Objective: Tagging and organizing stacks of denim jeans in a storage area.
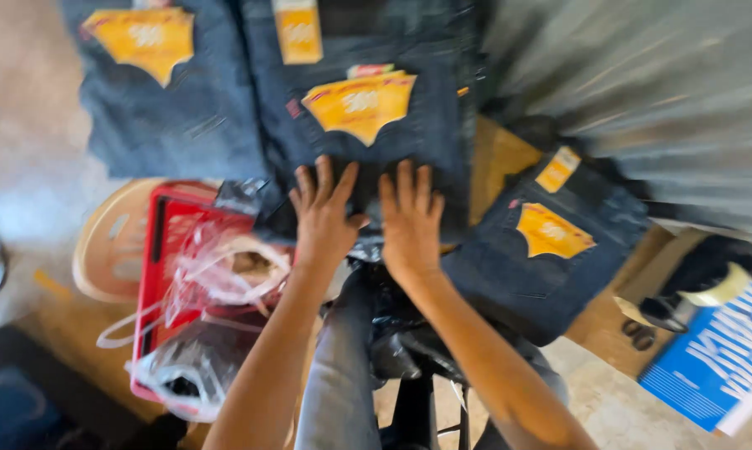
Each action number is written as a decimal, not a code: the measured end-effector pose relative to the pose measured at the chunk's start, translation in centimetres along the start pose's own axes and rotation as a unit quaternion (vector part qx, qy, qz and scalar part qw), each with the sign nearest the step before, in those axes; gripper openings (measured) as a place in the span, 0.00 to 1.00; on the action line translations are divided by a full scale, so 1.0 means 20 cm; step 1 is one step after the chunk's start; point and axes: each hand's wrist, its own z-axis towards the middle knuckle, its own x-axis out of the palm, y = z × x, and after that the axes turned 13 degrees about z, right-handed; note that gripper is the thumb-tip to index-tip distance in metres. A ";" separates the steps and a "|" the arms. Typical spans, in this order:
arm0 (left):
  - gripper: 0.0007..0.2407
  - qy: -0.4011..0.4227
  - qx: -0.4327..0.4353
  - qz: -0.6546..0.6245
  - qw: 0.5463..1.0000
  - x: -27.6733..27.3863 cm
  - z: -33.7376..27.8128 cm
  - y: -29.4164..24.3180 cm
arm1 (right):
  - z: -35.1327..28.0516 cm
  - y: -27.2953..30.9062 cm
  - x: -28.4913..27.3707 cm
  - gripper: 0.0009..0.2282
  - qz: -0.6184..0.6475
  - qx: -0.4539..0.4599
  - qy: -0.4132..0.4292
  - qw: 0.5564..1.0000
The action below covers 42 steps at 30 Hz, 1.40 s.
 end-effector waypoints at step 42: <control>0.11 0.061 -0.002 -0.029 0.998 1.43 -0.36 1.32 | -0.29 0.75 1.31 0.29 0.030 -0.111 0.240 0.964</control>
